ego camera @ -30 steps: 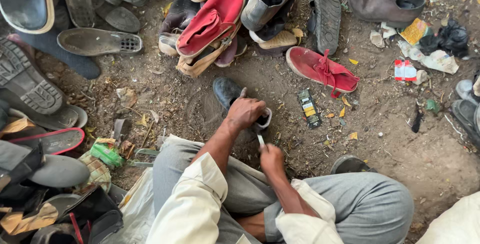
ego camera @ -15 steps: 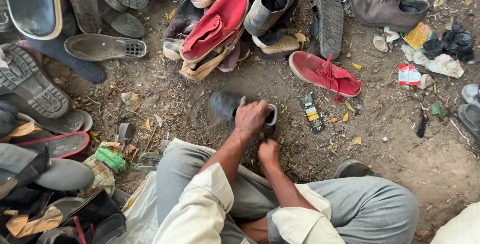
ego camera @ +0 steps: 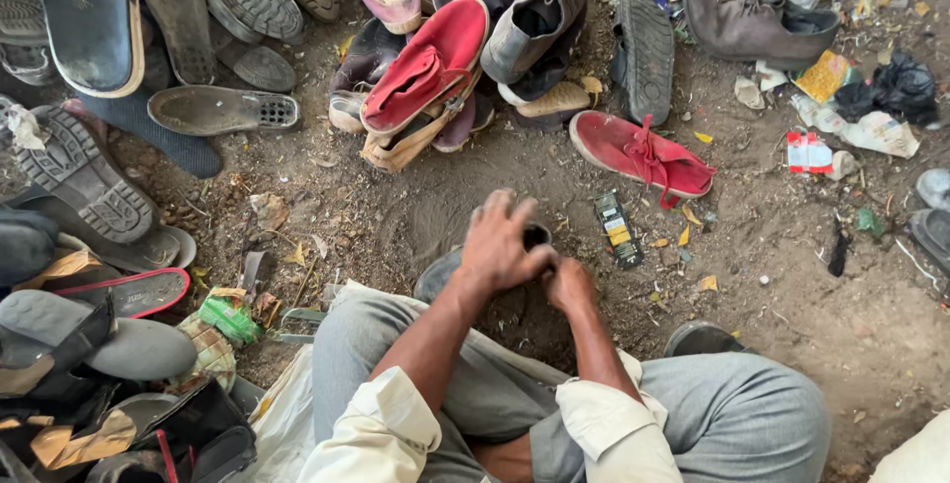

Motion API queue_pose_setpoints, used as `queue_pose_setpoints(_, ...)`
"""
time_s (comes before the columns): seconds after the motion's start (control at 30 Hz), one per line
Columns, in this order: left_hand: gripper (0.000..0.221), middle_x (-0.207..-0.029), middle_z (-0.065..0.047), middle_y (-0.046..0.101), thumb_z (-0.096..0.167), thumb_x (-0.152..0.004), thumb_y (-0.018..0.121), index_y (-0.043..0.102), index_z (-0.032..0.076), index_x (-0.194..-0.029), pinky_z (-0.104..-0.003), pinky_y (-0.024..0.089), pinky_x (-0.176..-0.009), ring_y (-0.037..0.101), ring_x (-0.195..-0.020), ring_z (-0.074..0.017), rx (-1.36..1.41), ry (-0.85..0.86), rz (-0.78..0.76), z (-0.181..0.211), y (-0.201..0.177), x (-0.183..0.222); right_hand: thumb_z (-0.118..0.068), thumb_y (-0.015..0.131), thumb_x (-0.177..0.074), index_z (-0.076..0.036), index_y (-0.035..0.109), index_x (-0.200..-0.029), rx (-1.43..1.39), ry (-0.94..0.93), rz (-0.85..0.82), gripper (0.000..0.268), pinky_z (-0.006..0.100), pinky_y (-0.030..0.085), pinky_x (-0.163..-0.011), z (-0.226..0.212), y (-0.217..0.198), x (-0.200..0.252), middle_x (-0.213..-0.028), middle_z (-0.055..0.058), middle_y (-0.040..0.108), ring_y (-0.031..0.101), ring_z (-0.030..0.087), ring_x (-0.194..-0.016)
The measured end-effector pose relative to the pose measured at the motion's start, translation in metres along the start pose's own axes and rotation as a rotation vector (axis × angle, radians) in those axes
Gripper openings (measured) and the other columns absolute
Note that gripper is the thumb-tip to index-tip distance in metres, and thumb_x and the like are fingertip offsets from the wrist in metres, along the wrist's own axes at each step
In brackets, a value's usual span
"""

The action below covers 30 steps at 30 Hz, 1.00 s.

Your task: The person repairs various shoes by hand and using a blade, removing soles, scraping edges, and applying materials to different footwear items one at a time on the ground.

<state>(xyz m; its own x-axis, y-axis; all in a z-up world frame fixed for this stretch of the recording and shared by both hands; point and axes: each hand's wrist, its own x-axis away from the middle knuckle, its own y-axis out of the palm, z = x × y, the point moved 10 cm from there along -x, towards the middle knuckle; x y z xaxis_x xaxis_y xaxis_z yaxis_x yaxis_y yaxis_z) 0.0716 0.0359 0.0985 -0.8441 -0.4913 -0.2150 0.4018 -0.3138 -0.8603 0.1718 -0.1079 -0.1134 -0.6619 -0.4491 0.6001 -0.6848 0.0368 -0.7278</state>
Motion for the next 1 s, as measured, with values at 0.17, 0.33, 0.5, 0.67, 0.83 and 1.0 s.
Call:
queue_pose_setpoints(0.17, 0.065, -0.123, -0.019, 0.066, 0.057, -0.083, 0.071, 0.060, 0.011, -0.127, -0.056, 0.039, -0.107, 0.059, -0.121, -0.0384, 0.085, -0.043, -0.308, -0.001, 0.059, 0.000, -0.017, 0.063, -0.084, 0.003, 0.076, -0.105, -0.008, -0.106, 0.127, 0.032, 0.050, 0.054, -0.092, 0.006, 0.007, -0.024, -0.110, 0.031, 0.072, 0.070, 0.043, -0.105)
queue_pose_setpoints(0.33, 0.043, -0.108, -0.017, 0.072, 0.041, -0.080, 0.071, 0.064, 0.011, -0.110, -0.049, 0.047, -0.099, 0.067, -0.108, -0.0366, 0.104, 0.192, -0.235, 0.004, 0.081, -0.002, -0.011, 0.058, -0.085, 0.003, 0.074, -0.107, -0.222, -0.051, 0.017, 0.031, 0.049, 0.058, -0.087, 0.017, 0.027, -0.029, -0.108, 0.027, 0.076, 0.074, 0.039, -0.099)
queue_pose_setpoints(0.5, 0.020, -0.098, -0.015, 0.072, 0.030, -0.098, 0.059, 0.062, 0.010, -0.100, -0.050, 0.050, -0.090, 0.069, -0.097, -0.0373, 0.042, 0.154, -0.212, -0.004, 0.099, -0.002, -0.012, 0.059, -0.084, -0.003, 0.074, -0.111, -0.182, -0.085, 0.073, 0.032, 0.047, 0.058, -0.088, 0.011, 0.021, -0.020, -0.109, 0.025, 0.075, 0.075, 0.039, -0.099)
queue_pose_setpoints(0.67, 0.020, -0.097, -0.015, 0.072, 0.028, -0.099, 0.054, 0.061, 0.009, -0.100, -0.049, 0.048, -0.087, 0.068, -0.096, -0.0359, 0.021, 0.032, -0.061, -0.016, 0.081, -0.007, -0.026, 0.061, -0.088, -0.012, 0.075, -0.110, -0.090, -0.173, 0.218, 0.030, 0.052, 0.053, -0.088, -0.030, -0.030, 0.019, -0.105, 0.024, 0.074, 0.069, 0.046, -0.100)
queue_pose_setpoints(0.83, 0.021, -0.098, -0.014, 0.072, 0.028, -0.096, 0.058, 0.061, 0.009, -0.103, -0.051, 0.046, -0.087, 0.067, -0.098, -0.0342, -0.076, -0.096, -0.100, -0.024, 0.080, -0.010, -0.024, 0.056, -0.089, -0.012, 0.076, -0.109, -0.040, -0.231, 0.205, 0.030, 0.055, 0.054, -0.084, -0.053, -0.041, 0.031, -0.103, 0.025, 0.074, 0.070, 0.047, -0.095)
queue_pose_setpoints(1.0, 0.022, -0.102, -0.014, 0.072, 0.028, -0.093, 0.061, 0.068, 0.009, -0.100, -0.047, 0.048, -0.089, 0.068, -0.100, -0.0336, -0.123, -0.019, -0.131, -0.024, 0.092, -0.021, -0.017, 0.049, -0.096, -0.008, 0.070, -0.117, -0.146, -0.075, -0.041, 0.031, 0.057, 0.056, -0.075, -0.025, 0.001, -0.002, -0.095, 0.026, 0.077, 0.071, 0.048, -0.087)
